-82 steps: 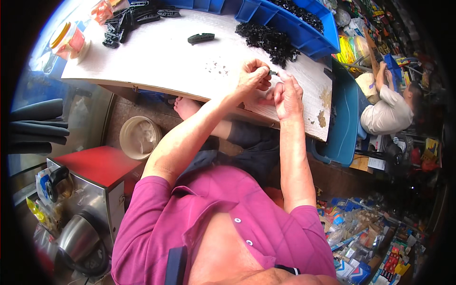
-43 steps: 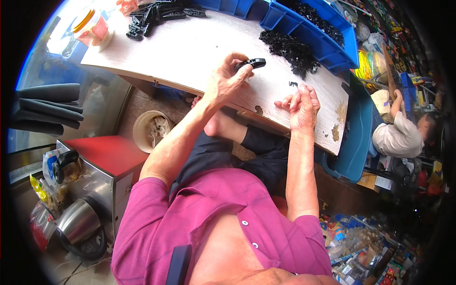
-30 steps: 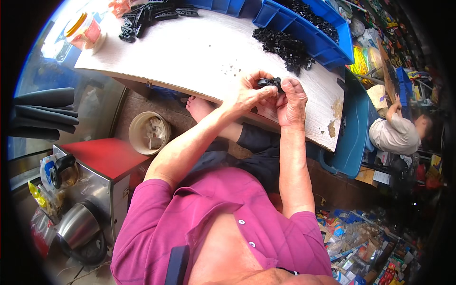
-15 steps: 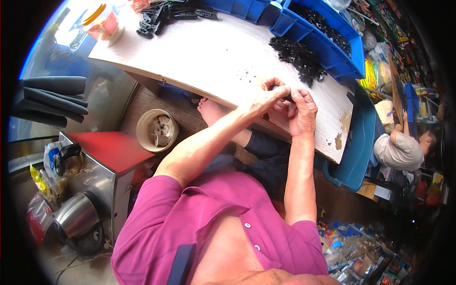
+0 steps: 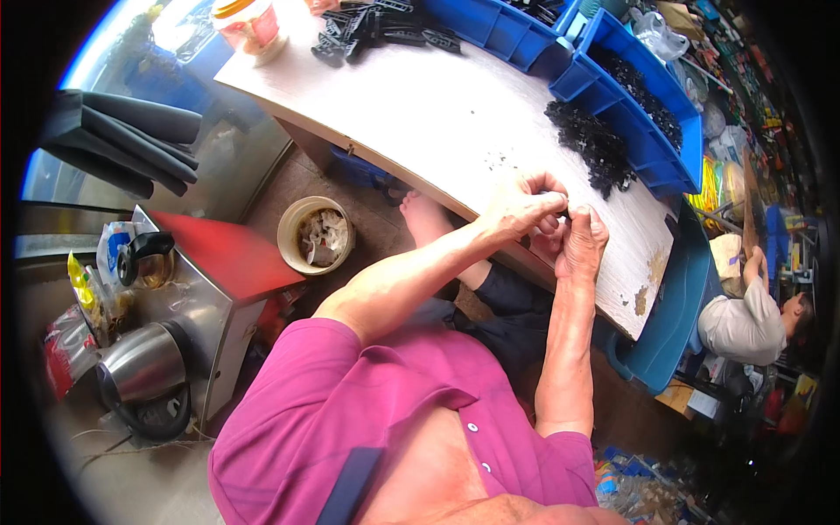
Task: The person repeatedly assembles small plastic components by fitting parts together by hand and placing the assembled pieces on the table.
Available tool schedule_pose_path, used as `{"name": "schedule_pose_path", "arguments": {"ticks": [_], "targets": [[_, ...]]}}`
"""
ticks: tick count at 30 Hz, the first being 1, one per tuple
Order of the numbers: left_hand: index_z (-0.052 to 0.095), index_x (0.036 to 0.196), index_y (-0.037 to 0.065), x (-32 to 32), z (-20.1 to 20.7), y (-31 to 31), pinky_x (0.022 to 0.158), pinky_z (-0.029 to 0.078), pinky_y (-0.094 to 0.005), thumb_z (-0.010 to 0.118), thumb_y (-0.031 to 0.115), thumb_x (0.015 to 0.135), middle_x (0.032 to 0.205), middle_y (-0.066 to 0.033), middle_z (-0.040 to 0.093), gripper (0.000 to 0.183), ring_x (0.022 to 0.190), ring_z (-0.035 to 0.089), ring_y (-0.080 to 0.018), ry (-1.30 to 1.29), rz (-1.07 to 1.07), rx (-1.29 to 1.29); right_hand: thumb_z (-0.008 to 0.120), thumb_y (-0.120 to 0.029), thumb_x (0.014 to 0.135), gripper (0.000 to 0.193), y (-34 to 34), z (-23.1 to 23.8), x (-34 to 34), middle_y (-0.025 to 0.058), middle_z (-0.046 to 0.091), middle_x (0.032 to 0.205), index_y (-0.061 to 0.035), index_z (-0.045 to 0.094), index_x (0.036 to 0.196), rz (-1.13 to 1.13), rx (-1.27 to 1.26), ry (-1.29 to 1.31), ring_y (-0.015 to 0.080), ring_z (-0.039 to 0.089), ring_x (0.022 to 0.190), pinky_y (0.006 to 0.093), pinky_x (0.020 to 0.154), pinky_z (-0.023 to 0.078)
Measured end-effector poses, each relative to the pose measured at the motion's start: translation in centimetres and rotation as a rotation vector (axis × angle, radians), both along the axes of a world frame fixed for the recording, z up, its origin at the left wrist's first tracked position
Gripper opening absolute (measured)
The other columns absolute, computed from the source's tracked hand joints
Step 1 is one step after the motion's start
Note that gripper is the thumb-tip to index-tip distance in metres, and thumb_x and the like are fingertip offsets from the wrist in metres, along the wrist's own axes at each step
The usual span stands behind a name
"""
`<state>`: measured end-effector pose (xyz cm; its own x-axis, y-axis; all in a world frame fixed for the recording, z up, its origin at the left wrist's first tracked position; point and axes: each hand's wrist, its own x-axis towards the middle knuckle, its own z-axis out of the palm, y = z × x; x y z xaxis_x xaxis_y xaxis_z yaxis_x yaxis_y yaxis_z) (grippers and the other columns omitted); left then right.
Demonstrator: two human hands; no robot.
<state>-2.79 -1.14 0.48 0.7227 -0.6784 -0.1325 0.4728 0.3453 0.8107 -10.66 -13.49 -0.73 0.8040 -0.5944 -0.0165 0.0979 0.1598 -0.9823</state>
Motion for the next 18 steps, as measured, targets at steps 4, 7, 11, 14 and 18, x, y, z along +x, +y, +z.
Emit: {"name": "schedule_pose_path", "arguments": {"ticks": [4, 7, 11, 14, 18], "targets": [[0.062, 0.098, 0.003, -0.1, -0.2, 0.7, 0.05, 0.049, -0.0261, 0.065, 0.017, 0.085, 0.071, -0.0043, 0.062, 0.02, 0.056, 0.057, -0.0101, -0.183, -0.005, 0.057, 0.065, -0.031, 0.088, 0.029, 1.2, 2.1, -0.1, -0.0025, 0.047, 0.058, -0.0078, 0.055, 0.074, 0.024, 0.038, 0.033, 0.0067, 0.04, 0.04, 0.023, 0.035, 0.04], [0.06, 0.11, 0.004, 2.9, -1.4, 3.7, 0.066, 0.052, -0.0287, 0.072, 0.023, 0.083, 0.092, -0.0075, 0.067, 0.036, 0.076, 0.063, -0.016, -0.919, 0.501, 0.374, 0.06, -0.03, 0.09, 0.03, 0.9, 2.5, -0.6, -0.0034, 0.037, 0.049, -0.0074, 0.052, 0.071, 0.034, 0.08, 0.061, 0.009, 0.041, 0.04, 0.0325, 0.044, 0.055], [0.059, 0.119, 0.005, 16.1, -0.9, 14.5, 0.096, 0.045, -0.04, 0.072, 0.023, 0.079, 0.115, -0.0204, 0.061, 0.045, 0.11, 0.057, -0.0304, -1.361, 1.173, 1.092, 0.06, -0.031, 0.088, 0.031, 0.9, 2.6, -0.9, -0.0027, 0.031, 0.044, -0.0067, 0.053, 0.07, 0.004, 0.147, 0.035, 0.0123, 0.043, 0.041, 0.0425, 0.051, 0.057], [0.061, 0.12, 0.008, 20.5, -2.0, 19.2, 0.1, 0.041, -0.0429, 0.064, 0.032, 0.084, 0.126, -0.02, 0.055, 0.043, 0.116, 0.052, -0.0347, -1.325, 0.941, 1.469, 0.062, -0.033, 0.086, 0.035, 1.0, 2.7, -0.7, -0.0014, 0.027, 0.045, -0.0065, 0.051, 0.067, -0.01, 0.138, 0.052, 0.0144, 0.044, 0.043, 0.0443, 0.052, 0.056], [0.063, 0.116, 0.011, 19.5, -2.2, 18.6, 0.096, 0.044, -0.0439, 0.059, 0.028, 0.088, 0.13, -0.0205, 0.052, 0.034, 0.115, 0.053, -0.0373, -1.405, 0.716, 1.381, 0.062, -0.032, 0.086, 0.035, 0.9, 2.5, -0.6, -0.001, 0.027, 0.044, -0.0075, 0.049, 0.065, -0.013, 0.159, 0.051, 0.0157, 0.044, 0.043, 0.0443, 0.052, 0.055]]}}
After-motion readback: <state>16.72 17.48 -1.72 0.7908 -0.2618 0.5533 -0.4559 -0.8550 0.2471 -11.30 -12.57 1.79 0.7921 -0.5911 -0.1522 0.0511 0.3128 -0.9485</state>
